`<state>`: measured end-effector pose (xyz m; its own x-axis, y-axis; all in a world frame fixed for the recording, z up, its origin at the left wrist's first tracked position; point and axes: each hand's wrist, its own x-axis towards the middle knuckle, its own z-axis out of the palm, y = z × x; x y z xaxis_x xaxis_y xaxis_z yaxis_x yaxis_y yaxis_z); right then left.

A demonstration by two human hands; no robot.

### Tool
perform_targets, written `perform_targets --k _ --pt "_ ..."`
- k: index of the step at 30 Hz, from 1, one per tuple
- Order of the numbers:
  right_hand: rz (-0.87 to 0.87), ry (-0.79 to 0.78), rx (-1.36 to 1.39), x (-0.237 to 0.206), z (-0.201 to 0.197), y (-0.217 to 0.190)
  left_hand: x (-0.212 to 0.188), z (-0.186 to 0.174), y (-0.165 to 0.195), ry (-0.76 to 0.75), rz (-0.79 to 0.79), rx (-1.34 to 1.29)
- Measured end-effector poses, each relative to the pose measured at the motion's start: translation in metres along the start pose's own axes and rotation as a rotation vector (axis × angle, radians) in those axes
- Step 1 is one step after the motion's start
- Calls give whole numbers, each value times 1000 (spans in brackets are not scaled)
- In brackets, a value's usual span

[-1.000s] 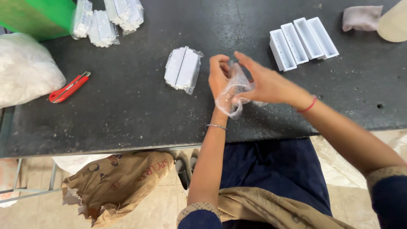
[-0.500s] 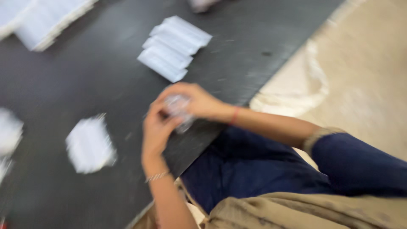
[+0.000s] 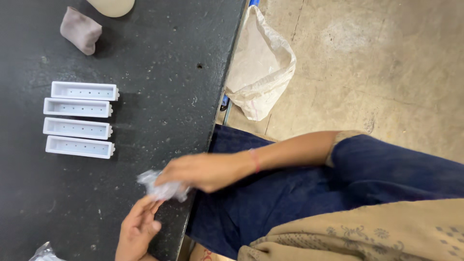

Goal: The person wipes small white plastic containers with a cloth, then places them into clear plastic bags and seals them. The person repeats this cycle for several containers, stacking the sealed packages on the table.

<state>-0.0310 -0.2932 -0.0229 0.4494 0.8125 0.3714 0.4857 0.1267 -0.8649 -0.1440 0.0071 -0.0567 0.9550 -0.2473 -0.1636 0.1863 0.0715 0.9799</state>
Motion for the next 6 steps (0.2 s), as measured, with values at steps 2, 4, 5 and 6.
perform_targets --k 2,4,5,6 --pt "47 77 -129 -27 -36 13 -2 -3 1 25 83 67" --pt "104 398 -240 -55 -79 37 -8 -7 -1 368 219 117" --pt "163 565 -286 -75 -107 50 -10 -22 6 293 352 -114" --pt "220 731 -333 -96 -142 62 72 -6 -42 291 350 -119"
